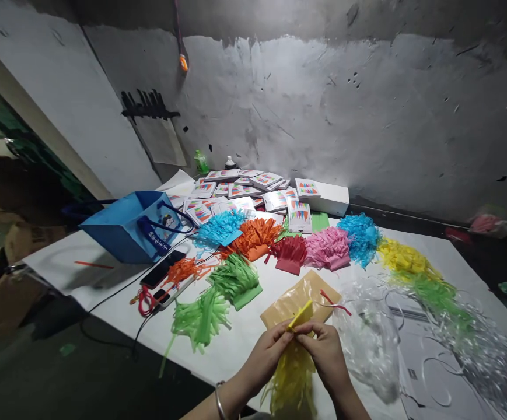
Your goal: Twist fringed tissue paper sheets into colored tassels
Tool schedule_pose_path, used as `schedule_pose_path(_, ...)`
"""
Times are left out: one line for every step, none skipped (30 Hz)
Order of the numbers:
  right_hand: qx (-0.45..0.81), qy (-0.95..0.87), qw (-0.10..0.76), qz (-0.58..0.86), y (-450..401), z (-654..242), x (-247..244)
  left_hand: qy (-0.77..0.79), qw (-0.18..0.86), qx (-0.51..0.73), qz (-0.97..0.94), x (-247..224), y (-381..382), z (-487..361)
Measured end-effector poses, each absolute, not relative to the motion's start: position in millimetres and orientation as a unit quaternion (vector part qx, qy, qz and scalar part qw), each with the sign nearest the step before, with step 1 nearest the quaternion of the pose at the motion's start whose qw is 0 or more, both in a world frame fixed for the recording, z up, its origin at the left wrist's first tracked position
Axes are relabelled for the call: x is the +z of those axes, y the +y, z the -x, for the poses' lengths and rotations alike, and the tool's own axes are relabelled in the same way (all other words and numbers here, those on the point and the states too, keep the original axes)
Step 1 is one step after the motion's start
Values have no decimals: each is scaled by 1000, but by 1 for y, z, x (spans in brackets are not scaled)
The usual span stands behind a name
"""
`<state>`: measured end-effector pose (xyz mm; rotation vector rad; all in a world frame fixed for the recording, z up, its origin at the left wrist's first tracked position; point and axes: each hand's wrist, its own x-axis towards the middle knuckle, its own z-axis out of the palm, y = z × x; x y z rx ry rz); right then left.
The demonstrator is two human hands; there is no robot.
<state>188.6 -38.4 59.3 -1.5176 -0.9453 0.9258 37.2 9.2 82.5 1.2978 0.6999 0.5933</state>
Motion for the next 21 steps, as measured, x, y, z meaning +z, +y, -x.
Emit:
schedule_pose_path(397, -388, 534, 638, -39, -189, 60, 318, 691, 263, -593, 81, 10, -36)
schedule_pose_path(407, -382, 532, 636, -39, -189, 61, 322, 684, 260, -600, 80, 11, -35)
schedule_pose_path(417, -381, 531, 632, -40, -190, 62, 326, 678, 258, -606, 79, 11, -33)
schedule_pose_path(429, -384, 529, 624, -40, -191, 64, 330, 673, 257, -610, 77, 12, -32)
schedule_pose_path(441, -392, 525, 614, -40, -192, 66, 334, 666, 255, -616, 76, 13, -31)
schedule_pose_path(450, -403, 521, 603, -41, -193, 68, 339, 658, 254, -622, 76, 13, -30)
schedule_pose_path(453, -416, 518, 595, -41, -194, 69, 345, 650, 253, -628, 76, 14, -29)
schedule_pose_path(448, -429, 516, 590, -42, -195, 71, 349, 642, 253, -634, 76, 14, -28)
schedule_pose_path(433, -443, 517, 591, -43, -195, 72, 353, 634, 253, -640, 76, 15, -27)
schedule_pose_path(408, -456, 521, 595, -45, -195, 74, 356, 626, 253, -646, 77, 15, -27)
schedule_pose_path(376, -471, 525, 600, -46, -195, 74, 359, 619, 253, -651, 78, 15, -26)
schedule_pose_path(342, -489, 529, 603, -48, -194, 75, 360, 613, 254, -656, 79, 15, -26)
schedule_pose_path(310, -510, 529, 603, -51, -193, 75, 360, 608, 255, -660, 81, 15, -26)
schedule_pose_path(282, -532, 526, 600, -53, -190, 75, 360, 603, 256, -664, 82, 15, -27)
schedule_pose_path(260, -553, 520, 597, -55, -188, 74, 358, 599, 257, -669, 84, 14, -27)
schedule_pose_path(242, -569, 514, 595, -57, -186, 73, 356, 595, 257, -673, 85, 14, -27)
schedule_pose_path(227, -579, 507, 597, -58, -183, 73, 354, 592, 257, -678, 86, 14, -28)
schedule_pose_path(213, -583, 503, 601, -59, -181, 71, 351, 589, 256, -682, 87, 13, -28)
schedule_pose_path(200, -584, 499, 607, -59, -179, 70, 350, 586, 254, -686, 88, 13, -29)
schedule_pose_path(190, -583, 498, 613, -59, -178, 69, 349, 582, 253, -689, 89, 13, -29)
schedule_pose_path(183, -581, 497, 619, -59, -177, 68, 350, 578, 251, -693, 89, 13, -29)
